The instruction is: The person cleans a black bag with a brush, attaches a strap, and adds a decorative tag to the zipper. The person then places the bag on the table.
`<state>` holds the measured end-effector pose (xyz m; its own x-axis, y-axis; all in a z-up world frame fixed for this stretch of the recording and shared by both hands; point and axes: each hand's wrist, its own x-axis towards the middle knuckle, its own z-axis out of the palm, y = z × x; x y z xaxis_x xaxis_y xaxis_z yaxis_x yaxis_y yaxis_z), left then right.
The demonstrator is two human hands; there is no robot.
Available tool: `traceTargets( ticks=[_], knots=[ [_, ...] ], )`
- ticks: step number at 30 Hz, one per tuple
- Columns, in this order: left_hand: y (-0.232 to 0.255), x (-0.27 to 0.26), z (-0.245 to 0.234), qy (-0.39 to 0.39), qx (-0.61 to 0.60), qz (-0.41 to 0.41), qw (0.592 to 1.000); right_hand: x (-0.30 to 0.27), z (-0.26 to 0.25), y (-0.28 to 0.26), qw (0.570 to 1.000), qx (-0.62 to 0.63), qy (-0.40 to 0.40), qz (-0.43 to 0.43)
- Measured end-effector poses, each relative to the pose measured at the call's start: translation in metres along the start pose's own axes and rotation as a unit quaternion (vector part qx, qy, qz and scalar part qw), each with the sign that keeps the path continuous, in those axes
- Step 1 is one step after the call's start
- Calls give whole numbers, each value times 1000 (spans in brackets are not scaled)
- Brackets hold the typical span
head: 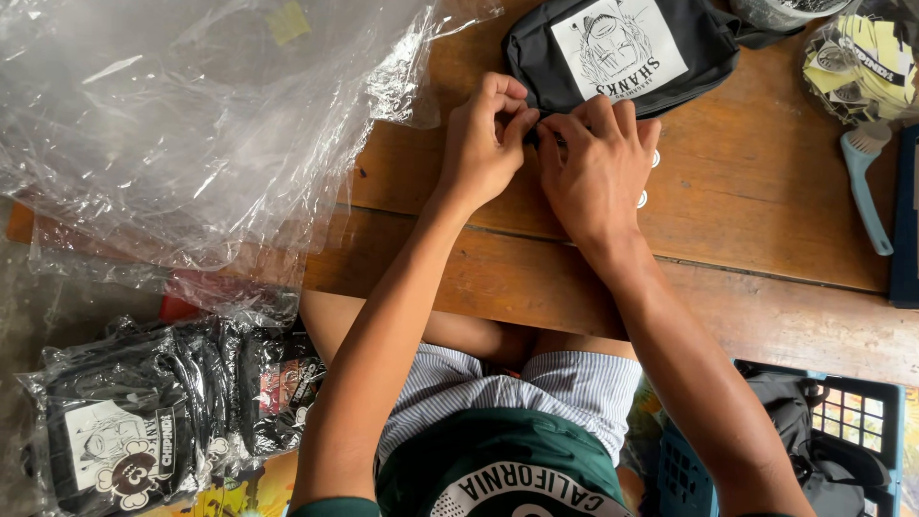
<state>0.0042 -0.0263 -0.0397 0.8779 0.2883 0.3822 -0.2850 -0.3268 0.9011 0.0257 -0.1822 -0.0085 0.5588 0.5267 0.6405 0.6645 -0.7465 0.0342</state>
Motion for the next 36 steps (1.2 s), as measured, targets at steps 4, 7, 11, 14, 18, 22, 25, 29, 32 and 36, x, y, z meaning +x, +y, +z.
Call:
traceTargets(
  ticks=[4,7,11,14,18,22,25,29,32,36],
  knots=[
    [3,-1,-3,8,23,15,1000,-2,2,1,999,38,5,17],
    [7,-3,-5,8,17,3,1000,-3,3,1,999,41,9,22],
    [17,-5,-10,-14,-1,-35,999,-3,4,2,999,42,11,22],
    [18,-7,-10,-17,25,-7,1000,-4,4,3,998,52,10,23],
    [22,-8,-9,-13,61,6,998,-6,7,2,998,58,5,27],
    [22,-8,-8,-10,71,21,997,-6,8,2,998,54,9,30],
    [21,-9,-7,-2,113,74,991,-6,8,2,998,53,10,30],
    [16,-12,2,-18,255,84,963,-5,9,1,998,47,20,28],
    [16,-13,5,-22,263,75,962,-6,7,1,999,44,15,27],
    [11,-12,7,-31,278,66,958,-8,6,2,999,23,11,28]
  ],
)
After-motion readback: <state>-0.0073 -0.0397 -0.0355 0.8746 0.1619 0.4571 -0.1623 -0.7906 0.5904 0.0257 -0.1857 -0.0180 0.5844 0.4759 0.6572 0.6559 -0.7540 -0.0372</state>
